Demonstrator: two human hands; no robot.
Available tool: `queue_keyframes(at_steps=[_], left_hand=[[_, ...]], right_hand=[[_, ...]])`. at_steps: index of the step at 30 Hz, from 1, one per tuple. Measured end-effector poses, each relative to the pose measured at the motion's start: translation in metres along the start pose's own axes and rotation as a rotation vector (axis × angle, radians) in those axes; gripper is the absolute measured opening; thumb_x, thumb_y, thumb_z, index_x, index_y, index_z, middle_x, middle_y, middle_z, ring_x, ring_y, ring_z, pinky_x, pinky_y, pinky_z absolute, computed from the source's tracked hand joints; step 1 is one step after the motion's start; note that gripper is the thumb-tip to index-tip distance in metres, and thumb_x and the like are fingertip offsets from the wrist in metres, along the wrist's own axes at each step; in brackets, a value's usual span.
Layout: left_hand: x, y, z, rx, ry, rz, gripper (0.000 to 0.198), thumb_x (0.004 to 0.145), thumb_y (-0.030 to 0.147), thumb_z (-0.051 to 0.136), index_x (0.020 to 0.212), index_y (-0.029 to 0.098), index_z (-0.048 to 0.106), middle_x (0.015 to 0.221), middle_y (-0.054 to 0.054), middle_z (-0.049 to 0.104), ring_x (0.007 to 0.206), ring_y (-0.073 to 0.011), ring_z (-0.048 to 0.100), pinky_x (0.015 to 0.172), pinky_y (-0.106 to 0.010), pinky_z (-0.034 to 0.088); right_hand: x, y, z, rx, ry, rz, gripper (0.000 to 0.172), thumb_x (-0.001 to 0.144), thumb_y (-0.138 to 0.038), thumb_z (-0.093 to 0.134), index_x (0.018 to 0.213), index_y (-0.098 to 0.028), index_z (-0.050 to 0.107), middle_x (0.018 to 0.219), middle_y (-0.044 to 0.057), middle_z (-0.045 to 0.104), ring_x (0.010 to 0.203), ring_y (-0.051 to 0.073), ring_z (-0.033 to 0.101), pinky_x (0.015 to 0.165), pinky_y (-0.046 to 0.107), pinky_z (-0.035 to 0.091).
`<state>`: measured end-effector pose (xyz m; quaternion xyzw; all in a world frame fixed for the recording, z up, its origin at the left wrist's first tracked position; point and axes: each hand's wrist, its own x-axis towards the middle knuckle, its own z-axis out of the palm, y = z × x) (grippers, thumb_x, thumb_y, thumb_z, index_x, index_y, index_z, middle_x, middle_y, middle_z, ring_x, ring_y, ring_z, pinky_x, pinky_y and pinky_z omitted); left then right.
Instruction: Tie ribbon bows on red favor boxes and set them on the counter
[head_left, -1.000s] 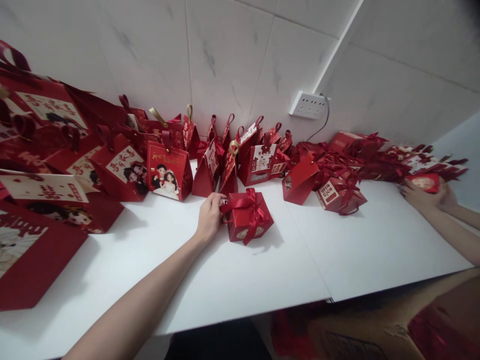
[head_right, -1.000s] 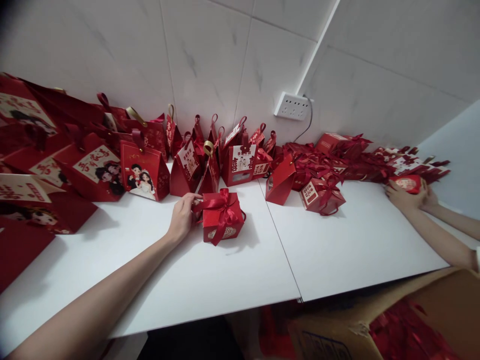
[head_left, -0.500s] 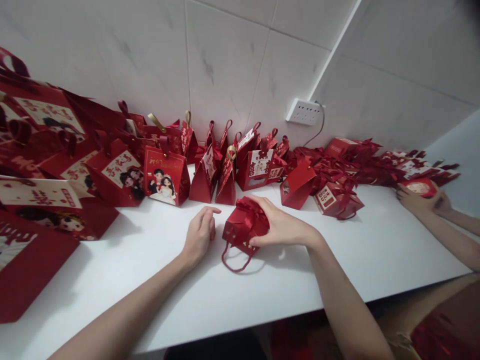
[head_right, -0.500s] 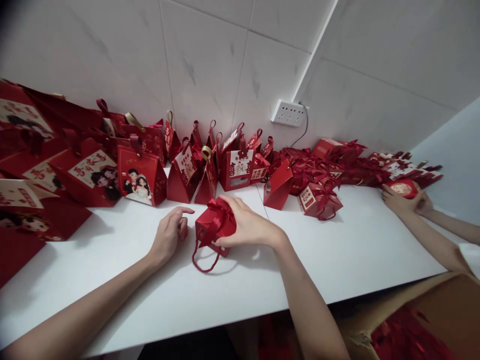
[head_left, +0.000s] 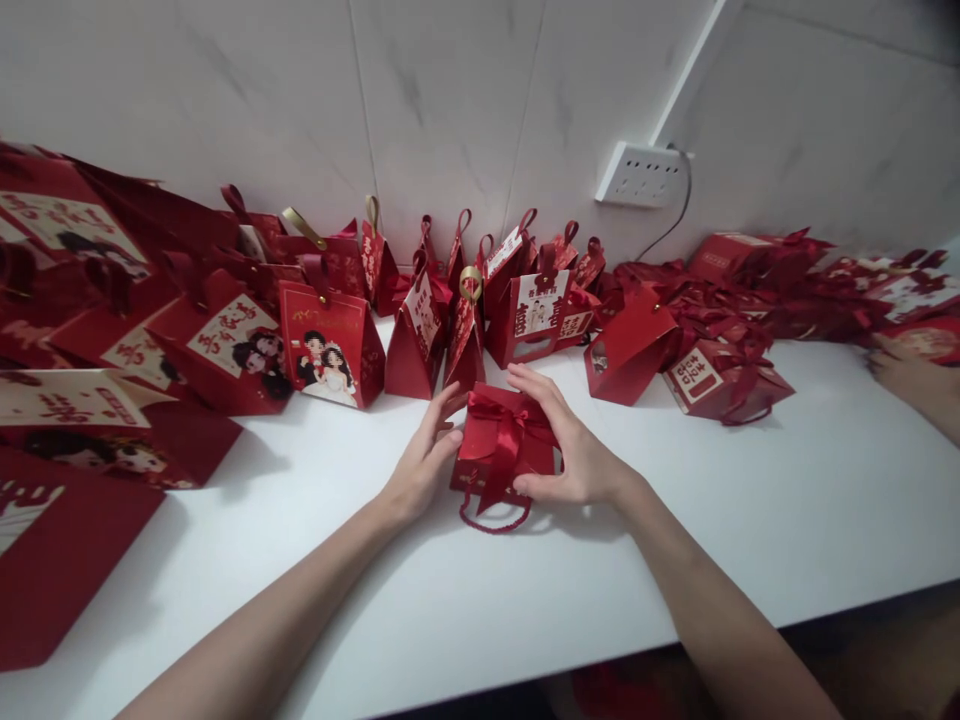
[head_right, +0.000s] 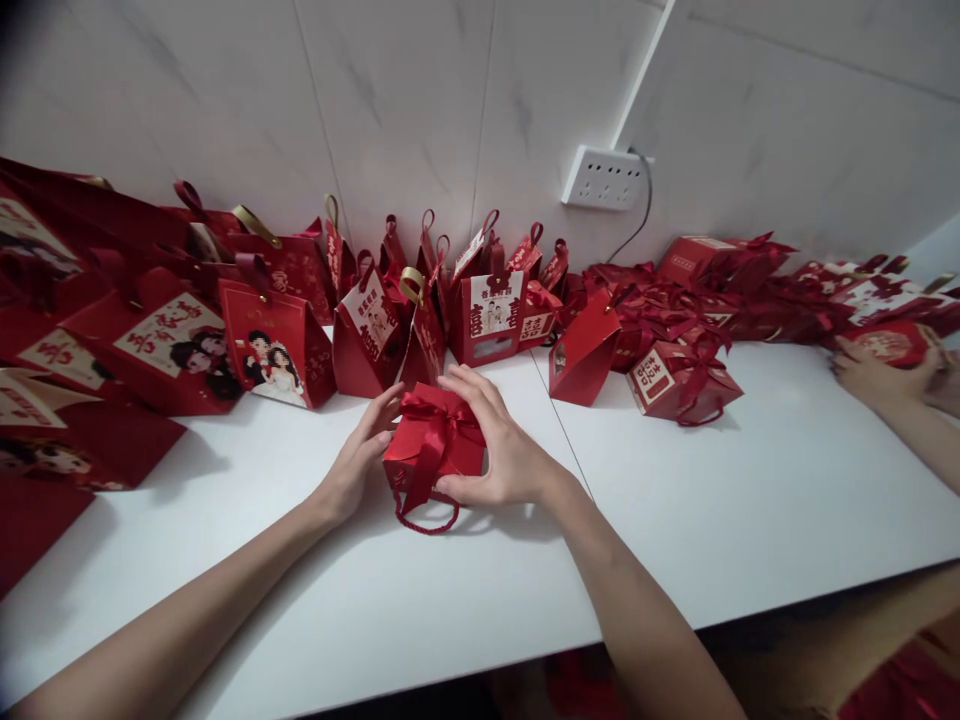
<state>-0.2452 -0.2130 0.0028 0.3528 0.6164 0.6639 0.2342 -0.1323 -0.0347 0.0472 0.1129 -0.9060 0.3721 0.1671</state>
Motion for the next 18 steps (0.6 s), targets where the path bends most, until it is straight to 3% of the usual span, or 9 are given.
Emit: queue_keyframes(at_steps=[8, 18], left_hand=[[-0.0001, 0.0004, -0.0004, 0.009, 0.001, 0.046, 0.052, 0.086, 0.047, 0.046, 0.129, 0.019, 0.042, 0.137, -0.011, 0.047, 0.129, -0.0264, 0.040, 0.099, -0.037, 0.040], [0.0016, -0.0009, -0.0004, 0.025, -0.010, 0.083, 0.045, 0.087, 0.045, 0.045, 0.124, 0.019, 0.045, 0.131, -0.009, 0.051, 0.124, -0.0256, 0.044, 0.096, -0.036, 0.041]], right_hand=[[0.0017, -0.0014, 0.0030, -0.026, -0.027, -0.038, 0.081, 0.071, -0.037, 0.067, 0.139, -0.026, 0.026, 0.143, 0.012, 0.028, 0.134, 0.031, 0.026, 0.108, 0.055, 0.030], [0.0021, -0.0019, 0.0015, -0.024, -0.040, -0.020, 0.078, 0.070, -0.037, 0.067, 0.137, -0.024, 0.029, 0.133, 0.012, 0.038, 0.125, 0.030, 0.036, 0.103, 0.052, 0.036]])
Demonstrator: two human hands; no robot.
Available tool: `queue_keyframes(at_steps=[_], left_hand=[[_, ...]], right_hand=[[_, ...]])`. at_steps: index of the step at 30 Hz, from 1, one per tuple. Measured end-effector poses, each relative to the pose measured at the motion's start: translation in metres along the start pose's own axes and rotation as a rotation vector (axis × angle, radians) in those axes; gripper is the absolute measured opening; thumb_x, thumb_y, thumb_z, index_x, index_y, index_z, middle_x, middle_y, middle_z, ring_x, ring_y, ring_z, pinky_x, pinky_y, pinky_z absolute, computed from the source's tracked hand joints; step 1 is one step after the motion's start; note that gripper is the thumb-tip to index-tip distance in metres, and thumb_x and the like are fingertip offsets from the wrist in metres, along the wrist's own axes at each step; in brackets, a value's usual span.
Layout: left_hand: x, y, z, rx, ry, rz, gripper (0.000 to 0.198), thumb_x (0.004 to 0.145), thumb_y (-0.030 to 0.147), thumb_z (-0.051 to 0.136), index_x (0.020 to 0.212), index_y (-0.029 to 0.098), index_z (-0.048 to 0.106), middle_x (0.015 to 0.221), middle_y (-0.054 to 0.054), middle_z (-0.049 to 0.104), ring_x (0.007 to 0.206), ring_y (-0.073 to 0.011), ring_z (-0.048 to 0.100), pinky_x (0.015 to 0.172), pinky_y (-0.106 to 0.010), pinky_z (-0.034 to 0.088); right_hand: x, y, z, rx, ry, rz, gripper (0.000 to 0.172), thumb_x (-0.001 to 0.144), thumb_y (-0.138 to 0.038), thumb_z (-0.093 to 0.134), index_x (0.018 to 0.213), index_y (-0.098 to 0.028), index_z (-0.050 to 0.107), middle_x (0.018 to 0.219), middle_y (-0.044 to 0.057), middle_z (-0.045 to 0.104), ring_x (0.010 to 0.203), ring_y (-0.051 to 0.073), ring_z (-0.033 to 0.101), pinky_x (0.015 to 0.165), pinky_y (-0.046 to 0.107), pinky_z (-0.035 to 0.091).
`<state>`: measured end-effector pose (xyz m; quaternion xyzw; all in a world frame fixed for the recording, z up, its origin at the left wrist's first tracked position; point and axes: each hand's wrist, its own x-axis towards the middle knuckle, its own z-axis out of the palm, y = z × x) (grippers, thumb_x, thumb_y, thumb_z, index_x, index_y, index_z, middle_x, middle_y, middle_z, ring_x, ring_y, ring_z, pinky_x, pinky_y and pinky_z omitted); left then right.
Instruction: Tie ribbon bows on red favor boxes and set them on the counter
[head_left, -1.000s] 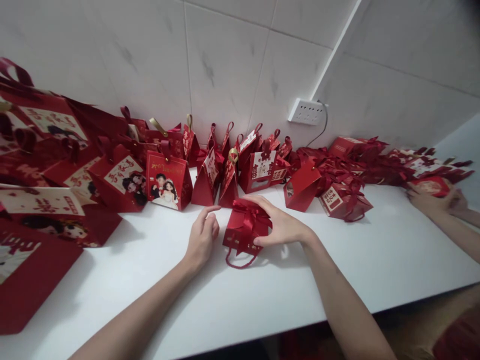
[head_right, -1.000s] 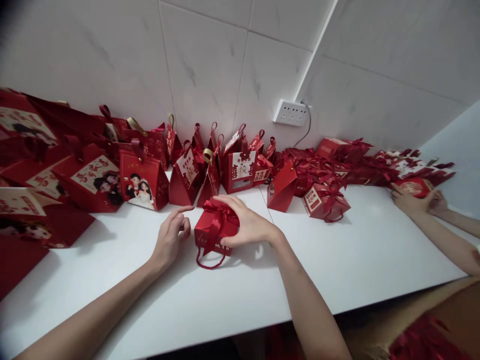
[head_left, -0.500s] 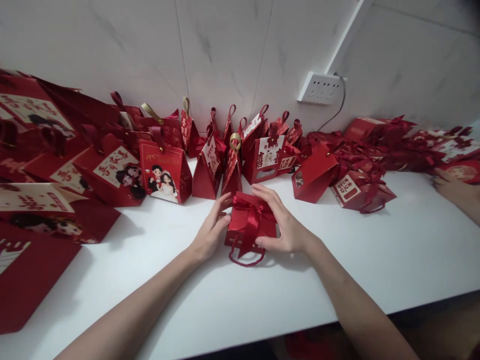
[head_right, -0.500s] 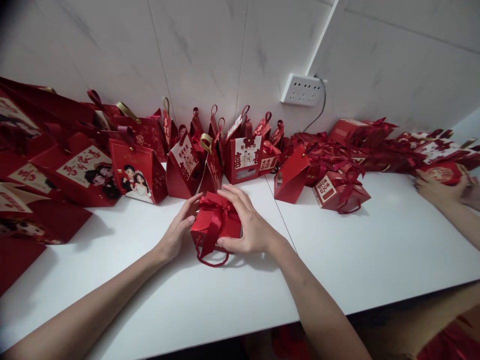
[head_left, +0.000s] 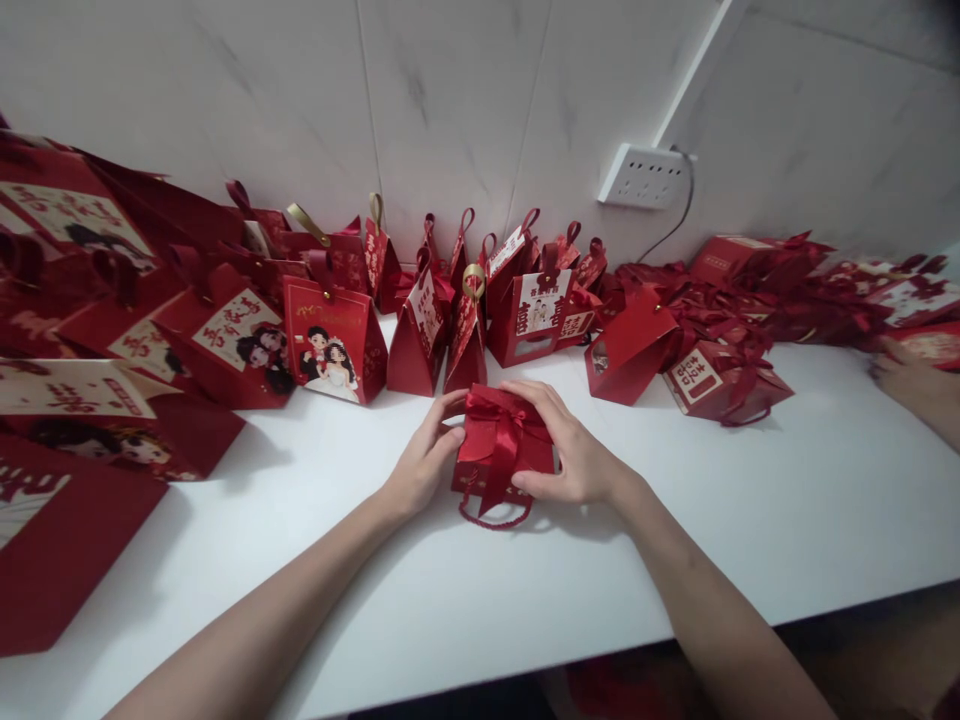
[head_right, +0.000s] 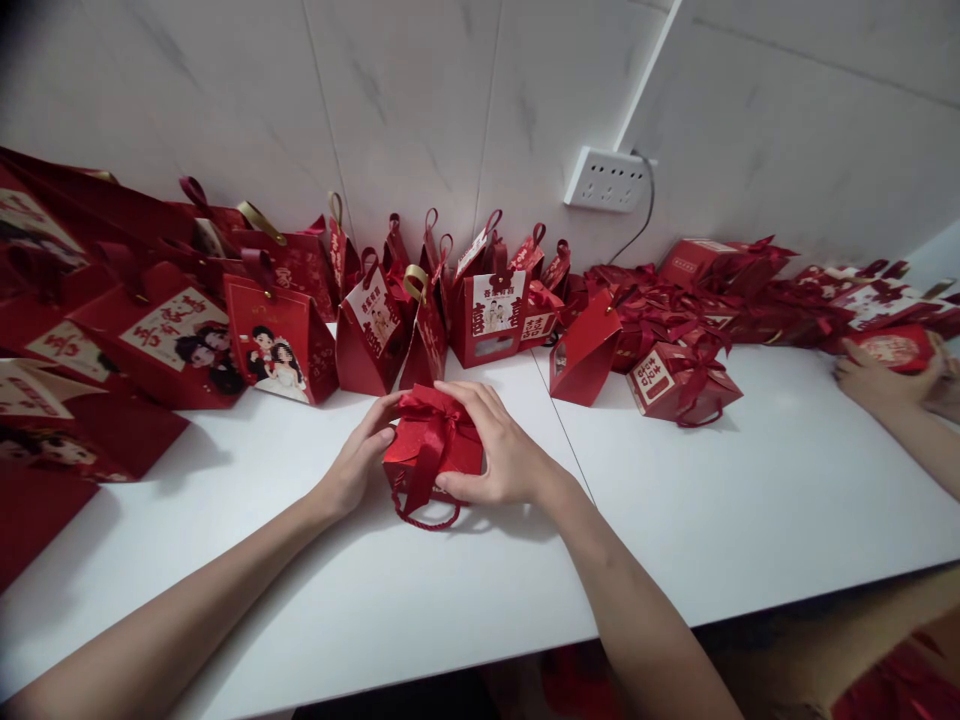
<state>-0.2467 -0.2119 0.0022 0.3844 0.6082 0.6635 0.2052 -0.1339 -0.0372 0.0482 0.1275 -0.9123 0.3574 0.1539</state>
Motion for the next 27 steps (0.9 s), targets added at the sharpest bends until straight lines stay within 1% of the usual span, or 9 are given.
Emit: queue_keyframes(at_steps=[7, 9, 12, 14, 16, 18, 22, 24, 27], left_hand=[[-0.002, 0.002, -0.001, 0.007, 0.001, 0.004, 0.043, 0.087, 0.046, 0.045, 0.122, 0.021, 0.046, 0.129, -0.009, 0.052, 0.121, -0.0264, 0.046, 0.092, -0.037, 0.042], [-0.002, 0.001, -0.001, 0.007, 0.008, 0.004, 0.044, 0.086, 0.047, 0.047, 0.121, 0.021, 0.046, 0.126, -0.008, 0.053, 0.118, -0.0260, 0.047, 0.092, -0.036, 0.042], [-0.001, -0.003, -0.001, 0.010, 0.096, -0.029, 0.041, 0.083, 0.048, 0.050, 0.115, 0.022, 0.049, 0.115, -0.007, 0.056, 0.108, -0.0245, 0.050, 0.091, -0.036, 0.040], [-0.001, -0.007, -0.002, -0.010, 0.170, -0.060, 0.040, 0.082, 0.051, 0.050, 0.111, 0.023, 0.050, 0.107, -0.005, 0.057, 0.100, -0.0235, 0.052, 0.090, -0.037, 0.040], [-0.002, -0.011, -0.002, -0.035, 0.199, -0.061, 0.043, 0.082, 0.055, 0.048, 0.111, 0.024, 0.050, 0.105, -0.005, 0.057, 0.098, -0.0235, 0.052, 0.089, -0.037, 0.039], [-0.003, -0.012, -0.003, -0.046, 0.166, -0.037, 0.051, 0.080, 0.061, 0.048, 0.115, 0.024, 0.048, 0.107, -0.006, 0.056, 0.099, -0.0241, 0.052, 0.087, -0.036, 0.039], [-0.005, -0.005, -0.001, -0.036, 0.040, 0.042, 0.064, 0.076, 0.066, 0.052, 0.122, 0.022, 0.043, 0.116, -0.009, 0.054, 0.105, -0.0257, 0.052, 0.088, -0.036, 0.041], [-0.006, -0.001, 0.000, 0.003, 0.027, 0.063, 0.062, 0.075, 0.061, 0.057, 0.119, 0.020, 0.043, 0.117, -0.009, 0.054, 0.107, -0.0253, 0.051, 0.090, -0.035, 0.041], [-0.005, 0.003, 0.000, 0.067, 0.089, 0.044, 0.047, 0.079, 0.052, 0.058, 0.112, 0.021, 0.048, 0.110, -0.007, 0.056, 0.100, -0.0219, 0.053, 0.085, -0.032, 0.042]], right_hand=[[0.000, -0.001, 0.001, -0.007, 0.000, -0.002, 0.078, 0.071, -0.037, 0.067, 0.138, -0.025, 0.029, 0.133, 0.012, 0.039, 0.126, 0.029, 0.036, 0.103, 0.050, 0.037], [-0.001, 0.000, -0.001, -0.018, -0.001, 0.000, 0.078, 0.071, -0.037, 0.066, 0.139, -0.025, 0.029, 0.136, 0.012, 0.036, 0.129, 0.030, 0.033, 0.105, 0.051, 0.034], [-0.004, 0.005, -0.004, -0.037, 0.021, 0.017, 0.078, 0.073, -0.044, 0.066, 0.139, -0.025, 0.029, 0.143, 0.013, 0.027, 0.134, 0.031, 0.025, 0.108, 0.053, 0.029], [-0.005, 0.011, -0.006, 0.053, 0.043, 0.030, 0.081, 0.074, -0.056, 0.064, 0.140, -0.025, 0.029, 0.143, 0.013, 0.030, 0.133, 0.032, 0.029, 0.107, 0.053, 0.030], [-0.005, 0.016, -0.005, 0.188, 0.107, 0.067, 0.079, 0.076, -0.066, 0.057, 0.138, -0.026, 0.030, 0.136, 0.013, 0.041, 0.126, 0.030, 0.040, 0.103, 0.050, 0.036], [-0.004, 0.018, -0.001, 0.246, 0.197, 0.155, 0.067, 0.082, -0.064, 0.050, 0.135, -0.024, 0.035, 0.127, 0.012, 0.051, 0.116, 0.026, 0.050, 0.097, 0.046, 0.042], [0.000, 0.013, 0.006, 0.206, 0.297, 0.319, 0.038, 0.087, -0.045, 0.053, 0.116, -0.020, 0.053, 0.108, 0.009, 0.061, 0.100, 0.022, 0.059, 0.085, 0.037, 0.048], [0.003, 0.009, 0.006, 0.195, 0.330, 0.349, 0.028, 0.083, -0.038, 0.057, 0.103, -0.019, 0.059, 0.095, 0.007, 0.064, 0.088, 0.020, 0.061, 0.079, 0.034, 0.049], [0.004, 0.004, 0.004, 0.210, 0.369, 0.378, 0.020, 0.078, -0.032, 0.061, 0.091, -0.018, 0.062, 0.077, 0.002, 0.061, 0.073, 0.016, 0.059, 0.069, 0.029, 0.048]])
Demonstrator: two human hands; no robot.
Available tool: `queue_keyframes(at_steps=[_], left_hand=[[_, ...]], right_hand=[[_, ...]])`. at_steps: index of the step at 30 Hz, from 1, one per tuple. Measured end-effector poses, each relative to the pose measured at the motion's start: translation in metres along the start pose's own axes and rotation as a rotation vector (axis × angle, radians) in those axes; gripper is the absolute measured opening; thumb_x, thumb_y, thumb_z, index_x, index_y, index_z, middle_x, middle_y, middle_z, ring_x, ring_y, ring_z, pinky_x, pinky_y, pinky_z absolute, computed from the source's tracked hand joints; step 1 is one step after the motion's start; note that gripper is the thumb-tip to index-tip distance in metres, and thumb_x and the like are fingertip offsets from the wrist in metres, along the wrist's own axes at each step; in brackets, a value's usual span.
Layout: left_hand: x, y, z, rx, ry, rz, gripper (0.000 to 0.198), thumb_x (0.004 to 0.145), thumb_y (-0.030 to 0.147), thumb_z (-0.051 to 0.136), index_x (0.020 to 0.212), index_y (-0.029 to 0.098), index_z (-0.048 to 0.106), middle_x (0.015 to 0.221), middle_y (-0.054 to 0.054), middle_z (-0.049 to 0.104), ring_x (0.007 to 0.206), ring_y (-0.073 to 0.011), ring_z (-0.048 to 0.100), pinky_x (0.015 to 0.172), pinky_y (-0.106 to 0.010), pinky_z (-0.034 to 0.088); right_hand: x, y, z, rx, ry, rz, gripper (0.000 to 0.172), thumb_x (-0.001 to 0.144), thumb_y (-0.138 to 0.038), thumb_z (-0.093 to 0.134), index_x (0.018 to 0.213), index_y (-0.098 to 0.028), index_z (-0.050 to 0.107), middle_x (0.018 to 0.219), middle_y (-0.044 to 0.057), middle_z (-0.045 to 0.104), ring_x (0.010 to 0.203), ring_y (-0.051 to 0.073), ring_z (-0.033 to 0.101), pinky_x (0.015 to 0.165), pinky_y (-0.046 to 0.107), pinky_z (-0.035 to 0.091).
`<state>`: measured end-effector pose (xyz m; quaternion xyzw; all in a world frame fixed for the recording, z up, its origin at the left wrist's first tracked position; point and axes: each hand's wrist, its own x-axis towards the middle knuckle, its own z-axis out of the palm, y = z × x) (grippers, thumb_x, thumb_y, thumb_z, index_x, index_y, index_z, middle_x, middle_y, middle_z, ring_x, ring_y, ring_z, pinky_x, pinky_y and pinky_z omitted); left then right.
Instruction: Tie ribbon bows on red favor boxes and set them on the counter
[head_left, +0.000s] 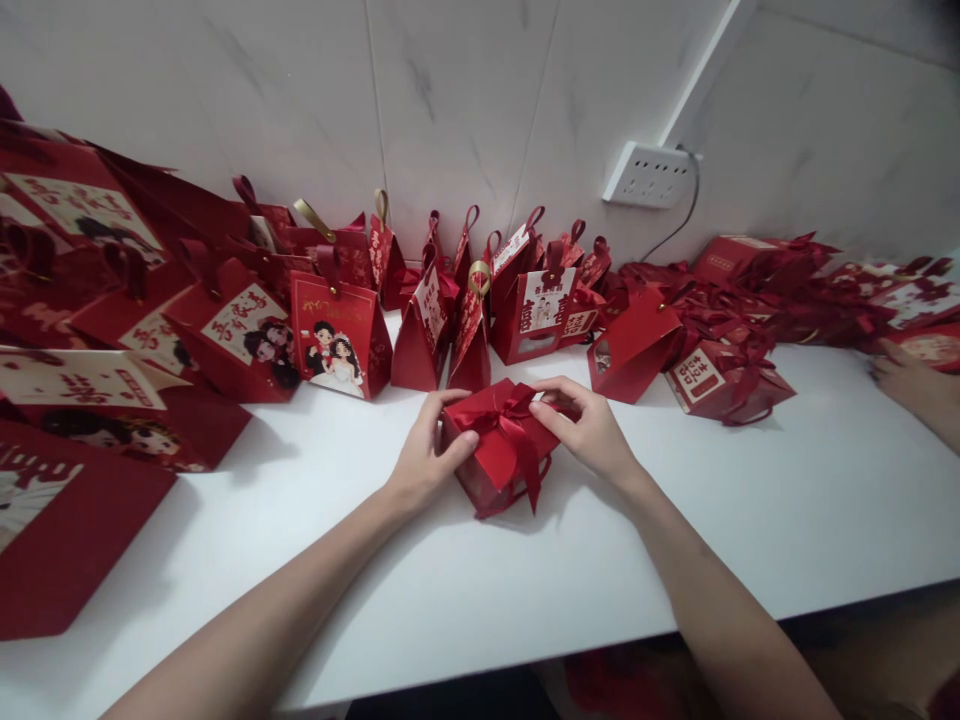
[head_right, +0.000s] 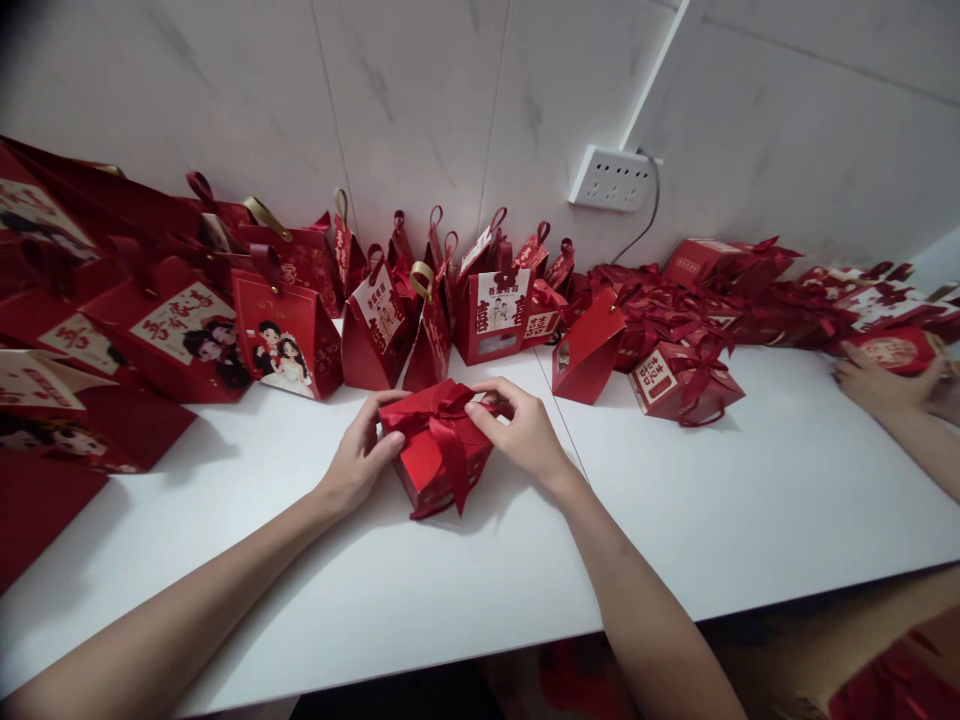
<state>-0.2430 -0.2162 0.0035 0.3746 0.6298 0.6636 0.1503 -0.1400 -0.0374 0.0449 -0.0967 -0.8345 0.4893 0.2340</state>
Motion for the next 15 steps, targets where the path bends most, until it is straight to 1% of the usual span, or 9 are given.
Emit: queue_keyframes(at_steps=[2, 5, 8, 11, 13, 15], left_hand=[[0.001, 0.001, -0.001, 0.037, 0.050, -0.006, 0.035, 0.082, 0.048, 0.054, 0.105, 0.021, 0.053, 0.103, -0.005, 0.058, 0.095, -0.0204, 0.054, 0.081, -0.031, 0.042], [0.002, 0.001, -0.002, 0.078, 0.093, -0.008, 0.027, 0.084, 0.043, 0.052, 0.096, 0.020, 0.057, 0.093, -0.004, 0.058, 0.089, -0.0194, 0.053, 0.078, -0.030, 0.040], [0.003, 0.003, -0.002, 0.093, 0.112, -0.018, 0.024, 0.084, 0.041, 0.051, 0.093, 0.020, 0.058, 0.089, -0.003, 0.057, 0.085, -0.0182, 0.053, 0.076, -0.029, 0.039], [0.003, 0.005, -0.001, 0.097, 0.128, -0.025, 0.022, 0.084, 0.039, 0.050, 0.089, 0.020, 0.058, 0.086, -0.003, 0.057, 0.083, -0.0176, 0.053, 0.073, -0.028, 0.039], [0.004, 0.006, -0.001, 0.081, 0.148, -0.035, 0.021, 0.084, 0.039, 0.051, 0.090, 0.020, 0.058, 0.087, -0.003, 0.057, 0.084, -0.0176, 0.053, 0.072, -0.028, 0.040], [0.004, 0.006, -0.001, 0.068, 0.168, -0.027, 0.021, 0.084, 0.037, 0.051, 0.094, 0.020, 0.058, 0.091, -0.003, 0.058, 0.085, -0.0175, 0.054, 0.073, -0.029, 0.041]], right_hand=[[0.000, -0.002, -0.002, 0.055, -0.012, 0.022, 0.021, 0.076, -0.030, 0.062, 0.092, -0.017, 0.062, 0.070, 0.000, 0.057, 0.067, 0.014, 0.055, 0.063, 0.026, 0.046], [0.000, -0.003, -0.007, 0.180, -0.067, 0.036, 0.024, 0.076, -0.029, 0.061, 0.097, -0.018, 0.062, 0.065, -0.003, 0.051, 0.058, 0.011, 0.048, 0.054, 0.023, 0.039], [-0.001, -0.004, -0.012, 0.267, -0.152, 0.026, 0.023, 0.076, -0.027, 0.061, 0.097, -0.019, 0.062, 0.067, -0.003, 0.050, 0.058, 0.010, 0.047, 0.054, 0.023, 0.037], [-0.002, -0.004, -0.016, 0.250, -0.253, 0.002, 0.026, 0.071, -0.024, 0.065, 0.097, -0.019, 0.062, 0.068, -0.003, 0.048, 0.060, 0.011, 0.046, 0.056, 0.024, 0.036], [-0.003, -0.004, -0.018, 0.296, -0.313, 0.000, 0.031, 0.073, -0.028, 0.064, 0.102, -0.019, 0.061, 0.063, -0.004, 0.044, 0.056, 0.010, 0.042, 0.054, 0.024, 0.034], [-0.002, -0.002, -0.017, 0.379, -0.313, 0.024, 0.035, 0.079, -0.040, 0.058, 0.107, -0.018, 0.059, 0.058, -0.005, 0.041, 0.052, 0.010, 0.038, 0.051, 0.024, 0.032]])
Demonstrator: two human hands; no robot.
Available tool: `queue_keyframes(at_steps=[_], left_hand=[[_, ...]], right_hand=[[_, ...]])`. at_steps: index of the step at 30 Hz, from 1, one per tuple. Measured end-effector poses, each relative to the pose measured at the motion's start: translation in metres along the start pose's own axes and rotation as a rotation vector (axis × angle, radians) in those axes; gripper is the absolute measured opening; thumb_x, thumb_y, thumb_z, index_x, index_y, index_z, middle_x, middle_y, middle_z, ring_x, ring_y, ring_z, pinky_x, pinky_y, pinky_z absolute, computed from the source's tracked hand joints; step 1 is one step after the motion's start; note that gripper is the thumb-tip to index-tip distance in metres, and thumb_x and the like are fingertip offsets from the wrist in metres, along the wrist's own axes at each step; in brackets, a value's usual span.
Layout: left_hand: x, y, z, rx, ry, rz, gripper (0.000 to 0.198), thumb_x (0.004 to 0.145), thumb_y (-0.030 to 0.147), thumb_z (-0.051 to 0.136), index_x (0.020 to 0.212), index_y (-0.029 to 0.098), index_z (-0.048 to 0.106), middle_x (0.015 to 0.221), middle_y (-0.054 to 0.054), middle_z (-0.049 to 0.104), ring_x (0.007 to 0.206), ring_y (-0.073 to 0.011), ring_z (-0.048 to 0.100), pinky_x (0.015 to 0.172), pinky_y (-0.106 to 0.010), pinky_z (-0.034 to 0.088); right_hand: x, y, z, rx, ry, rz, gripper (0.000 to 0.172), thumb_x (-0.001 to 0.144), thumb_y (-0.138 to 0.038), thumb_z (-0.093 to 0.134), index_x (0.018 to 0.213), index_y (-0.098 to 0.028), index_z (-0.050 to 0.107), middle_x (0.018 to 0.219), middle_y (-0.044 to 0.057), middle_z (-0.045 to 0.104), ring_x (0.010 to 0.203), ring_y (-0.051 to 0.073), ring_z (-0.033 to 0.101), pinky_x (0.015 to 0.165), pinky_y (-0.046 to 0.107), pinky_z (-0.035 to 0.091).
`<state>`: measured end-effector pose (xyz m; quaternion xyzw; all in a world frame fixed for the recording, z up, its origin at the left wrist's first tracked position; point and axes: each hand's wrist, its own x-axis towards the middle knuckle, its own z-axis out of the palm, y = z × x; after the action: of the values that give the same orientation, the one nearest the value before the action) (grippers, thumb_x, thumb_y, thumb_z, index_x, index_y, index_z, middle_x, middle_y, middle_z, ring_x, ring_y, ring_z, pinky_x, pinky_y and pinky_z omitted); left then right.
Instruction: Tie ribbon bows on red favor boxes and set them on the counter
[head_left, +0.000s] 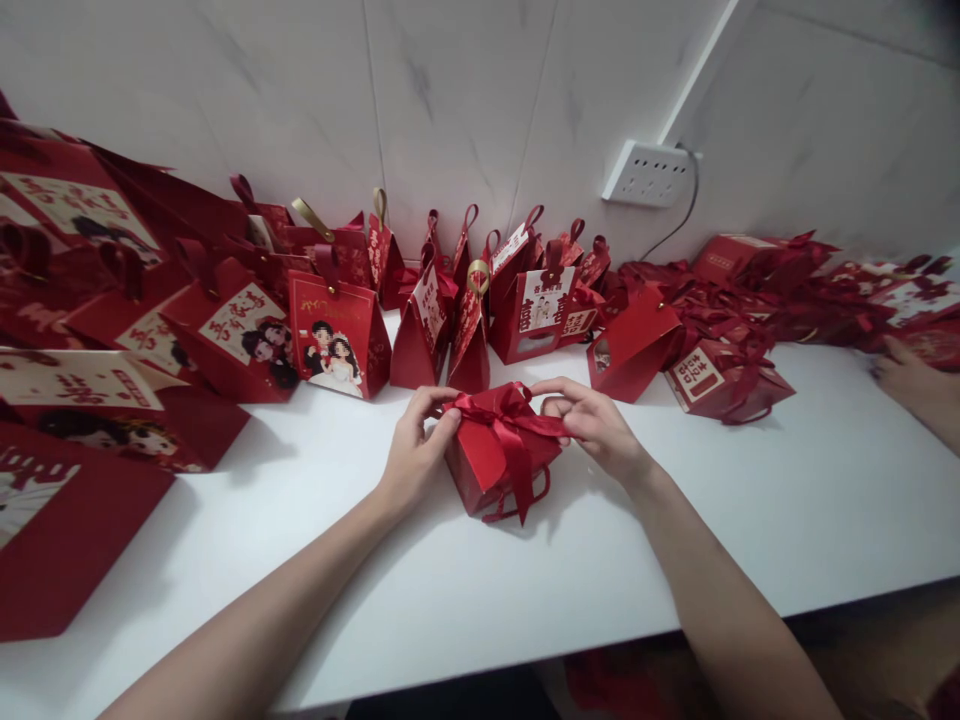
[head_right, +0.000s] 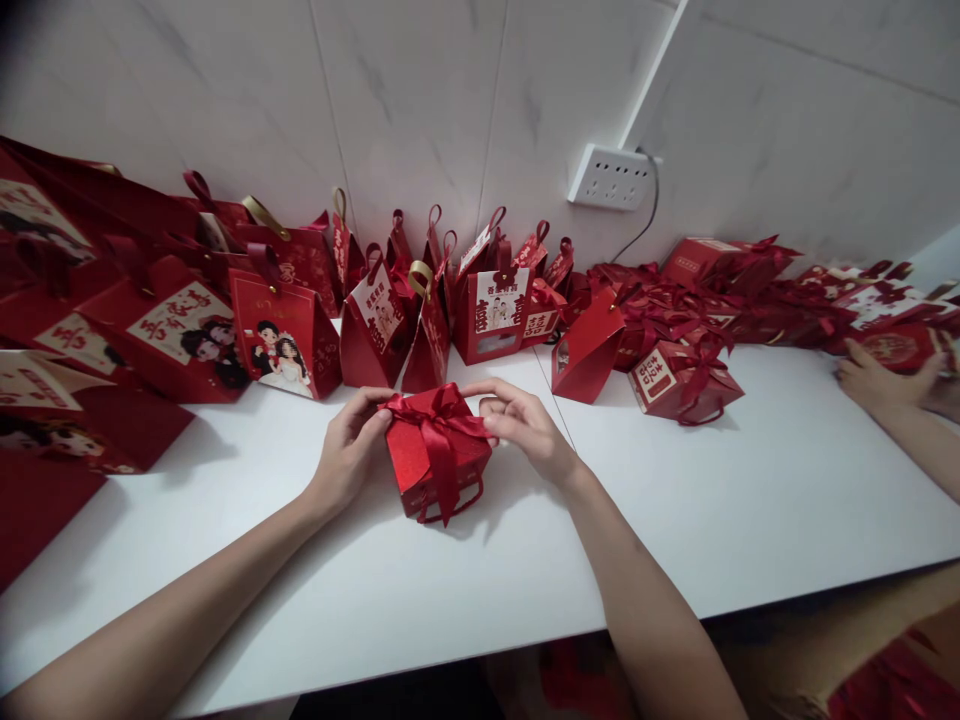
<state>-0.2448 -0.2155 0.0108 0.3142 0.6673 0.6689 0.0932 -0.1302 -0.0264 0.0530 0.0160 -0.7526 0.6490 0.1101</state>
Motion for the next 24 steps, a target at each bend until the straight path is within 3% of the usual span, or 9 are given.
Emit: queue_keyframes(at_steps=[3, 6, 9, 13, 18, 24], left_hand=[[0.001, 0.002, -0.001, 0.022, 0.010, 0.080, 0.021, 0.085, 0.037, 0.052, 0.098, 0.022, 0.059, 0.096, -0.003, 0.057, 0.090, -0.0182, 0.054, 0.078, -0.030, 0.041], [0.001, 0.006, -0.001, 0.076, 0.022, 0.145, 0.018, 0.084, 0.037, 0.054, 0.091, 0.023, 0.062, 0.095, -0.004, 0.054, 0.092, -0.0189, 0.051, 0.078, -0.031, 0.040], [0.001, 0.008, 0.000, 0.126, 0.076, 0.147, 0.012, 0.082, 0.034, 0.057, 0.083, 0.023, 0.062, 0.090, -0.003, 0.051, 0.084, -0.0172, 0.050, 0.072, -0.030, 0.040], [-0.001, 0.008, -0.001, 0.124, 0.096, 0.156, 0.008, 0.081, 0.032, 0.059, 0.082, 0.023, 0.060, 0.084, -0.002, 0.048, 0.075, -0.0148, 0.046, 0.068, -0.029, 0.039], [-0.002, 0.008, -0.002, 0.111, 0.058, 0.145, 0.010, 0.082, 0.032, 0.057, 0.082, 0.022, 0.058, 0.083, -0.001, 0.046, 0.071, -0.0139, 0.043, 0.069, -0.030, 0.039], [-0.003, 0.007, 0.001, 0.072, 0.046, 0.128, 0.009, 0.083, 0.030, 0.056, 0.082, 0.021, 0.057, 0.083, -0.001, 0.046, 0.072, -0.0134, 0.044, 0.069, -0.029, 0.039]], right_hand=[[0.003, 0.004, 0.005, -0.034, 0.158, 0.043, 0.038, 0.084, -0.051, 0.051, 0.098, -0.017, 0.058, 0.056, -0.005, 0.044, 0.051, 0.011, 0.041, 0.052, 0.025, 0.035], [0.006, 0.005, 0.011, -0.137, 0.245, 0.096, 0.035, 0.080, -0.050, 0.059, 0.092, -0.018, 0.056, 0.067, -0.001, 0.054, 0.060, 0.012, 0.050, 0.057, 0.025, 0.040], [0.005, 0.002, 0.012, -0.201, 0.188, 0.088, 0.030, 0.073, -0.042, 0.068, 0.088, -0.019, 0.056, 0.076, 0.001, 0.059, 0.069, 0.014, 0.055, 0.063, 0.027, 0.044], [0.001, -0.007, 0.006, -0.254, 0.085, 0.090, 0.030, 0.067, -0.039, 0.073, 0.068, -0.018, 0.051, 0.066, -0.001, 0.054, 0.060, 0.012, 0.049, 0.057, 0.025, 0.040], [0.002, -0.008, 0.006, -0.172, 0.032, 0.054, 0.047, 0.081, -0.054, 0.054, 0.055, -0.019, 0.036, 0.054, -0.006, 0.030, 0.049, 0.008, 0.027, 0.048, 0.023, 0.024], [0.003, -0.006, 0.012, -0.226, 0.060, 0.073, 0.048, 0.081, -0.057, 0.053, 0.057, -0.019, 0.036, 0.056, -0.005, 0.031, 0.052, 0.008, 0.027, 0.049, 0.024, 0.023]])
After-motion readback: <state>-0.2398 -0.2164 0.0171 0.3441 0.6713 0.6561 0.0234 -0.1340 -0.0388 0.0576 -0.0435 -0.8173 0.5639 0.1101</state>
